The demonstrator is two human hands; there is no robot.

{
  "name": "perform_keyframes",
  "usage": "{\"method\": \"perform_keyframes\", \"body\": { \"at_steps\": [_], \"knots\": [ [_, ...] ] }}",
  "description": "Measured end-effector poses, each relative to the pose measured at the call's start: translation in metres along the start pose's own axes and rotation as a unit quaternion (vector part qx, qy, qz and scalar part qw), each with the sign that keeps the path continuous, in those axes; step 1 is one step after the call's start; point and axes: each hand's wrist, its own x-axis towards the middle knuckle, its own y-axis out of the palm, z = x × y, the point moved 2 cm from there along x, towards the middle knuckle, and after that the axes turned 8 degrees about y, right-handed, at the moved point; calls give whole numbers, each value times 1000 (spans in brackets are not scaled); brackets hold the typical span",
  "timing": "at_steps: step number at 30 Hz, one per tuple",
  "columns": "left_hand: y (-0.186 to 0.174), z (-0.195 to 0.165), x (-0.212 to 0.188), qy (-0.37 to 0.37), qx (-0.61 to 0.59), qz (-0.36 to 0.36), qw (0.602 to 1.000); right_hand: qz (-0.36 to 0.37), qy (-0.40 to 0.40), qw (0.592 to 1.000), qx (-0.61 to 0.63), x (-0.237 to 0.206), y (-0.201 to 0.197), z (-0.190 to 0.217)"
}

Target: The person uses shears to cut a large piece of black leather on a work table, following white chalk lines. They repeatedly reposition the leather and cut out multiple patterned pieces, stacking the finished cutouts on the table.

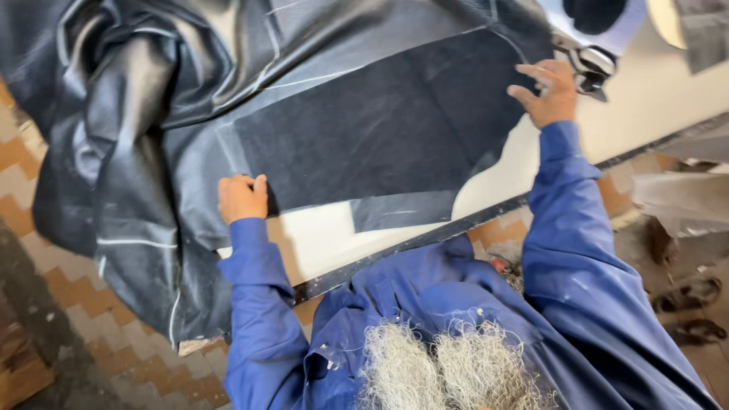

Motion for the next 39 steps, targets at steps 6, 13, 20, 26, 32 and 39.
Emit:
{"method": "perform_keyframes", "body": {
  "at_steps": [6, 13, 20, 26, 32, 39],
  "knots": [
    [-3, -2, -1, -11, -33, 7, 999, -3, 39, 999, 38, -7, 9, -13],
    [-5, 7, 0, 7, -67, -8, 998, -12, 18, 999, 37, -2, 5, -12],
    [-1, 13, 2, 44, -78, 3, 996, -48, 84, 994, 41, 7, -2, -27],
    [-7, 7, -4, 20, -103, 16, 994, -77, 156, 985, 11, 16, -5, -24],
    [-11, 0, -7, 0, -130, 17, 991, -86, 213, 973, 21, 22, -6, -17],
    [-12, -6, -9, -13, -148, 2, 989, -70, 244, 967, 35, 27, -2, -22]
  ]
}}
